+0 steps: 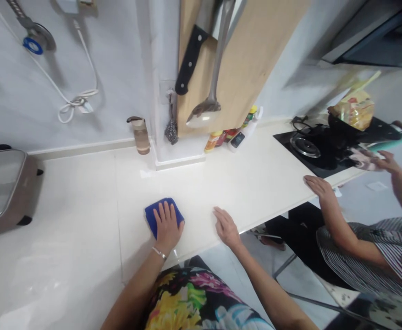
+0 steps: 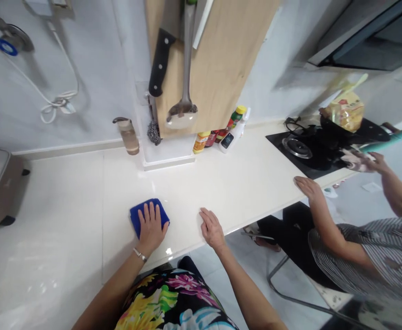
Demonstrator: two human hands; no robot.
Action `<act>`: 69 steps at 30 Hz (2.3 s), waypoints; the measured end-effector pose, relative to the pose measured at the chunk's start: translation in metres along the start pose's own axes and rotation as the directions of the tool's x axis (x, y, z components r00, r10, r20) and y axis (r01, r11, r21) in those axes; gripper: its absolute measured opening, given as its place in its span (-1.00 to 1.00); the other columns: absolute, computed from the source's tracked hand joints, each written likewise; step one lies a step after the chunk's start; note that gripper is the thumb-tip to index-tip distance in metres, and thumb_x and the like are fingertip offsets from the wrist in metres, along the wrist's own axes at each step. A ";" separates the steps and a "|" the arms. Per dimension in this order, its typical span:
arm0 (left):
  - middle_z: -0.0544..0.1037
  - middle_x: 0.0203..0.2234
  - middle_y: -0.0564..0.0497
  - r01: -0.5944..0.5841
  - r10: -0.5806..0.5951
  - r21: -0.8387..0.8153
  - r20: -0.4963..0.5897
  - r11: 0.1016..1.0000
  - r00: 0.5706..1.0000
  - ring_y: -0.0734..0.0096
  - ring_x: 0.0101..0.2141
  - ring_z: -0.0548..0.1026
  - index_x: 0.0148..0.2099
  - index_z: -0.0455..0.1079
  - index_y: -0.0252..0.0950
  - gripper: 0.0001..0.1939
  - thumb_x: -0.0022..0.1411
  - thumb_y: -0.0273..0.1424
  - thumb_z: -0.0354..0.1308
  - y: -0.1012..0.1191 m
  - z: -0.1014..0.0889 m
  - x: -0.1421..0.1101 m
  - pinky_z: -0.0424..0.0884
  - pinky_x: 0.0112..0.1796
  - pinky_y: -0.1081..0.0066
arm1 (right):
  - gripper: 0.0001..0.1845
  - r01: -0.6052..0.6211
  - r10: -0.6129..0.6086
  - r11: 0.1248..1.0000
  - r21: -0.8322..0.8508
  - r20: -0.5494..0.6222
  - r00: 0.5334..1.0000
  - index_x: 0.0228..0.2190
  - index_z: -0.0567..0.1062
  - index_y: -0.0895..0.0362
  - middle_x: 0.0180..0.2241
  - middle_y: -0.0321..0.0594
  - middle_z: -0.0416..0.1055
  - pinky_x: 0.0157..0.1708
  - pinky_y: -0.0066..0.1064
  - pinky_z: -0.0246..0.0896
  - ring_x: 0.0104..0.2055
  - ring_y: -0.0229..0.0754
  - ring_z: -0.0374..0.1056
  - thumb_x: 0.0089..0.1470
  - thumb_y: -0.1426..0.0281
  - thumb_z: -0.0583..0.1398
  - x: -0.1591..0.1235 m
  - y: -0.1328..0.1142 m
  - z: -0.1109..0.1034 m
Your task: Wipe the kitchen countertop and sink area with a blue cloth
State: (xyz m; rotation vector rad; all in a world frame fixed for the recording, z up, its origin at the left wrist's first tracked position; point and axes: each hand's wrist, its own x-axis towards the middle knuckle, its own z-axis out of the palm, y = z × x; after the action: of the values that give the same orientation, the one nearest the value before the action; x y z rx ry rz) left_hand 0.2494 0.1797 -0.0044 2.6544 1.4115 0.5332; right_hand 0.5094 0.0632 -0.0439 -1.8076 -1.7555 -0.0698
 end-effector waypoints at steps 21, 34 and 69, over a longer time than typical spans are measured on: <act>0.07 0.39 -0.35 -0.041 0.035 0.087 0.064 0.995 0.997 -0.12 0.40 -0.04 0.40 0.06 -0.55 -0.32 0.39 -0.22 -0.21 -0.139 0.003 0.170 -0.17 0.35 -0.17 | -0.39 -0.013 0.014 0.999 -0.031 0.037 0.999 0.28 0.22 0.01 0.26 -0.11 0.29 0.25 0.15 0.27 0.31 -0.01 0.21 0.24 0.56 0.03 -0.002 0.001 0.000; 0.11 0.39 -0.19 0.000 -0.005 0.056 0.074 0.998 0.997 0.02 0.40 0.00 0.40 0.12 -0.43 -0.35 0.34 -0.27 -0.18 -0.180 0.018 0.244 -0.16 0.37 -0.07 | -0.43 -0.044 0.045 0.999 -0.030 0.030 0.999 0.25 0.28 -0.01 0.25 -0.14 0.31 0.23 0.12 0.32 0.30 -0.02 0.24 0.26 0.54 0.02 0.000 0.000 0.003; 0.09 0.39 -0.31 0.095 -0.097 0.064 0.028 0.993 0.995 -0.10 0.39 -0.03 0.41 0.09 -0.44 -0.31 0.36 -0.17 -0.14 -0.185 -0.012 0.157 -0.18 0.36 -0.11 | -0.41 -0.036 0.041 0.998 -0.048 0.096 0.995 0.30 0.22 -0.05 0.27 -0.13 0.28 0.22 0.21 0.28 0.30 0.06 0.23 0.29 0.49 0.00 -0.009 0.001 -0.002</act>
State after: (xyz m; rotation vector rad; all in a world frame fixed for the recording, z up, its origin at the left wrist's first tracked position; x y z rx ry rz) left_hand 0.1801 0.4120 0.0039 2.6131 1.5626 0.4439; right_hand 0.5099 0.0546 -0.0465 -1.9064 -1.7981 -0.0073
